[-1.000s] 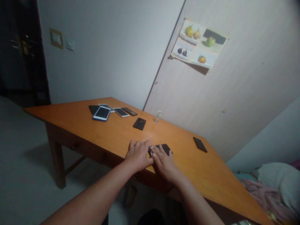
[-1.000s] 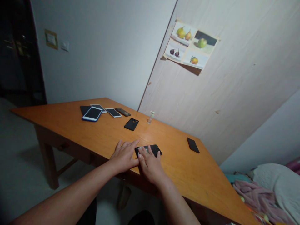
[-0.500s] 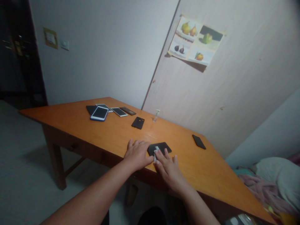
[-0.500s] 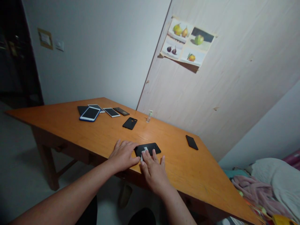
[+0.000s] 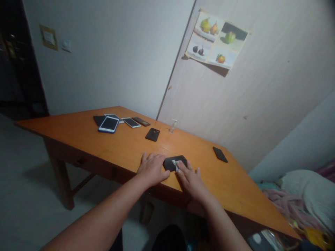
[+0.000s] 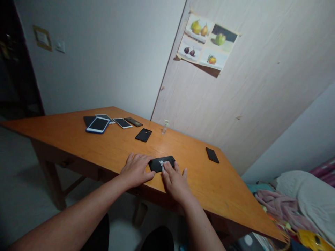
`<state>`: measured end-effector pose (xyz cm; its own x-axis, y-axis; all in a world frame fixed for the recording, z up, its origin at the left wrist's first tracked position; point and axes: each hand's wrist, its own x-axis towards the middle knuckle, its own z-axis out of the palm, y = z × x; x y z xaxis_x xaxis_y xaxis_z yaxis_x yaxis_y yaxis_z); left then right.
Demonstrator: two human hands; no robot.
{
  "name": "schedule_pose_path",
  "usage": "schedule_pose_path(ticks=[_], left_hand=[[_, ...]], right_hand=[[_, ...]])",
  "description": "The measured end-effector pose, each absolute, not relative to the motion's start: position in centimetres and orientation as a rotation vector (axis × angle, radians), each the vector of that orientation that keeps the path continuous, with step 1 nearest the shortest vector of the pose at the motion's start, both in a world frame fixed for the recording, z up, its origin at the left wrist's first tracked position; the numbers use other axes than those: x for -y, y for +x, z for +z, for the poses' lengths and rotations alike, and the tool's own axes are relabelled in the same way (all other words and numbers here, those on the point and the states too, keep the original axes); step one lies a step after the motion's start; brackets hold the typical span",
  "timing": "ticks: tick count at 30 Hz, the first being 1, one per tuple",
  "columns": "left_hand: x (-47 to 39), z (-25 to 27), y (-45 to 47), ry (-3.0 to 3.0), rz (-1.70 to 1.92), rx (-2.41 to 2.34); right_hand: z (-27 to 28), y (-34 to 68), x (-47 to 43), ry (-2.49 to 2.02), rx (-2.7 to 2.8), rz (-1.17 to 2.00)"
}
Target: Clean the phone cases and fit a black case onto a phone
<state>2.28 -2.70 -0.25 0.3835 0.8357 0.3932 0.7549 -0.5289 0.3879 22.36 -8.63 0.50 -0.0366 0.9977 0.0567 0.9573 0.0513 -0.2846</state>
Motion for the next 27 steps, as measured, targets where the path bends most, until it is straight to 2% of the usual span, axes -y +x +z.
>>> schedule_pose_path(ticks=[4, 10, 16, 23, 27], left_hand=[[2.8, -0.1, 2.3, 2.476, 0.834, -1.448], [2.9, 0.1, 2.3, 2.452, 0.797, -1.439], [3.1, 0.4, 2.2, 2.450, 0.771, -1.459], [2.6, 0.0, 1.8, 2.481, 0.764, -1.446], [1.8, -0.2, 1.6, 2.517, 0.724, -1.458]], right_hand=[[0.6, 23.0, 7.7, -2.161, 1.909, 0.211], [0.5, 21.1, 8.9, -1.831, 2.247, 0.335], [1.2, 23.9, 6.8, -2.208, 1.902, 0.215], [1.1, 20.5, 8.4, -1.869, 2.168, 0.340], [1.6, 21.9, 8.4, -2.004, 2.012, 0.283]])
